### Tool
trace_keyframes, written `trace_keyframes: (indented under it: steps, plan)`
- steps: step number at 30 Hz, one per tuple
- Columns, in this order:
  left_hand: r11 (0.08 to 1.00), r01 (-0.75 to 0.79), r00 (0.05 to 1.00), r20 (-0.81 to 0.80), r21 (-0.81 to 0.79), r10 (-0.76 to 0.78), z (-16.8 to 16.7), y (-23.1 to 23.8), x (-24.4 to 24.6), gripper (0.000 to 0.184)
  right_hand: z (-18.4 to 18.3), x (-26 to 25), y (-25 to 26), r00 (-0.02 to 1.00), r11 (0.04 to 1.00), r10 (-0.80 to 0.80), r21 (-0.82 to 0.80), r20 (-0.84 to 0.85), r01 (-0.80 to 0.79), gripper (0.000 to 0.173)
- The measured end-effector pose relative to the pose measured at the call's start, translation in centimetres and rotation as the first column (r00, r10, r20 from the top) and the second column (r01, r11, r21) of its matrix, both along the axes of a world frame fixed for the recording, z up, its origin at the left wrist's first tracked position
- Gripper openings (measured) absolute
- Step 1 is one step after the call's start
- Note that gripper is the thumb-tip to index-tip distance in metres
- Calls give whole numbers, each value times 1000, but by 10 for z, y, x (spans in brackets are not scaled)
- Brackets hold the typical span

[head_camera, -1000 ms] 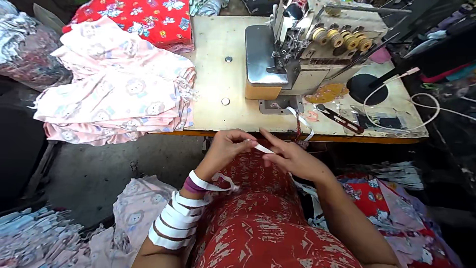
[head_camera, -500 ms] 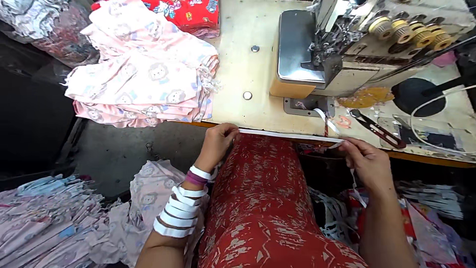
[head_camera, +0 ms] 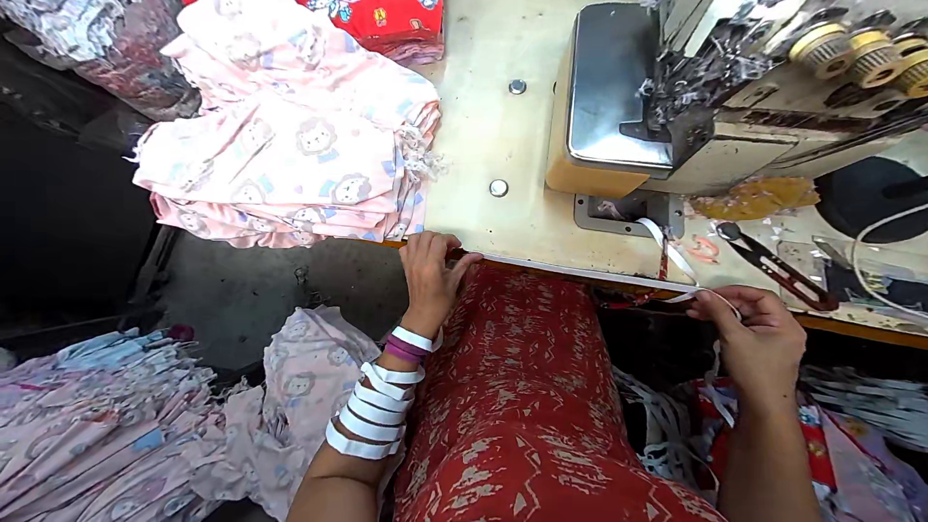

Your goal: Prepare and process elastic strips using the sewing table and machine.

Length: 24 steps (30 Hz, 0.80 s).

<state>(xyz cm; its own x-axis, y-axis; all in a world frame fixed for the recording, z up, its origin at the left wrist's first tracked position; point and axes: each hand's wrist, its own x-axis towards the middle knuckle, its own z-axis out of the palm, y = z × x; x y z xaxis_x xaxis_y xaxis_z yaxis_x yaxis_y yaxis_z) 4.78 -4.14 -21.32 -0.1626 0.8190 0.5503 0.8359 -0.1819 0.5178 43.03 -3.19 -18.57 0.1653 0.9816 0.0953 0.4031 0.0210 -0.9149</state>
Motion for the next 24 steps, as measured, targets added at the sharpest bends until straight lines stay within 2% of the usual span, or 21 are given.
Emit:
trace_keyframes:
  steps: [6,14,17,21,24]
  plan:
    - [999,18,999,42,-30,-17,-4,1,-2,33,-2,9,-2,998,999,52,17,-19,-51,8]
    - [999,42,995,93,-33,-39,-7,0,-6,31,-2,6,0,999,999,34,17,40,-35,11]
    - [998,41,996,86,-39,-37,-8,1,-5,33,1,8,0,999,1000,3,-31,44,-1,11]
    - [995,68,994,85,-79,-62,-6,0,-10,35,9,30,-6,994,980,105,-168,-24,-108,23]
    - [992,97,992,84,-82,-90,-6,1,-9,37,12,51,-15,990,982,50,-172,-134,-73,16]
